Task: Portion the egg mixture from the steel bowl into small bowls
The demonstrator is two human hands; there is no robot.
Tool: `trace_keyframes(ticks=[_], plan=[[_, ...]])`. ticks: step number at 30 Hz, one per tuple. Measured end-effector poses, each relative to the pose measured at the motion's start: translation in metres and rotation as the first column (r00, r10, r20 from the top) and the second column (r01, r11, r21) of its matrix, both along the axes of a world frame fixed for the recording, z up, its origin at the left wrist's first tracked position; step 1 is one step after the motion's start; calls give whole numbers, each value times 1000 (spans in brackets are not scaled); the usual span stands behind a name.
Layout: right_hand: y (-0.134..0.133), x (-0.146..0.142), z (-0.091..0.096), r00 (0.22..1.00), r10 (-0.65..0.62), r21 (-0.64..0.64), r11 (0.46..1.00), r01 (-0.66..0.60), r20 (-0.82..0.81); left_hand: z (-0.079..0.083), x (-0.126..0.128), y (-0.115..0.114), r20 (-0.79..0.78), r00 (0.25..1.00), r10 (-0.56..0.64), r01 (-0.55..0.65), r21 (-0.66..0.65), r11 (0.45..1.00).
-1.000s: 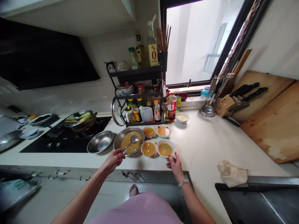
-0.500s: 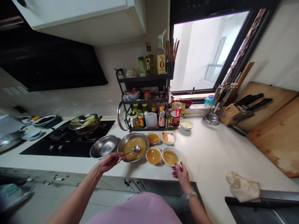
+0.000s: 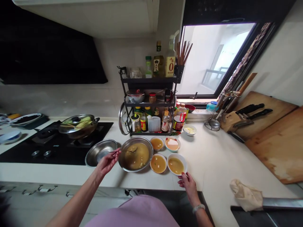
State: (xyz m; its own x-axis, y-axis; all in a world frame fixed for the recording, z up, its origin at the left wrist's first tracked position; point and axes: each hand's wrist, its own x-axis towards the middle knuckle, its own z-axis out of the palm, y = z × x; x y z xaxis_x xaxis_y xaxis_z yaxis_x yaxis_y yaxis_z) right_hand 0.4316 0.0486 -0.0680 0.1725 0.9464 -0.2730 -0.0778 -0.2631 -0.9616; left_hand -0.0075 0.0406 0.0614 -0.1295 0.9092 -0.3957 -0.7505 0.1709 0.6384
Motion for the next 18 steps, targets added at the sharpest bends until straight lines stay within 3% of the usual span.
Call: trace_keyframes(ticks=[3, 7, 10, 13, 18], plan=[[0, 1, -5, 1000, -11, -6, 1000, 11, -15, -10, 4, 12, -234, 965, 115, -123, -19, 992], [-1, 1, -6, 1000, -19, -7, 1000, 19, -15, -20, 16, 24, -566, 818, 108, -203, -108, 973], [-2, 0, -4, 999, -37, 6, 999, 37, 5, -19, 23, 22, -720, 694, 17, -52, -27, 998], [-3, -1, -1, 998, -56, 11, 998, 56, 34, -14, 25, 13, -815, 574, -81, 141, 1, 990], [-4, -3, 2, 998, -58, 11, 998, 58, 31, -9, 25, 0, -873, 483, -73, 131, -10, 991]])
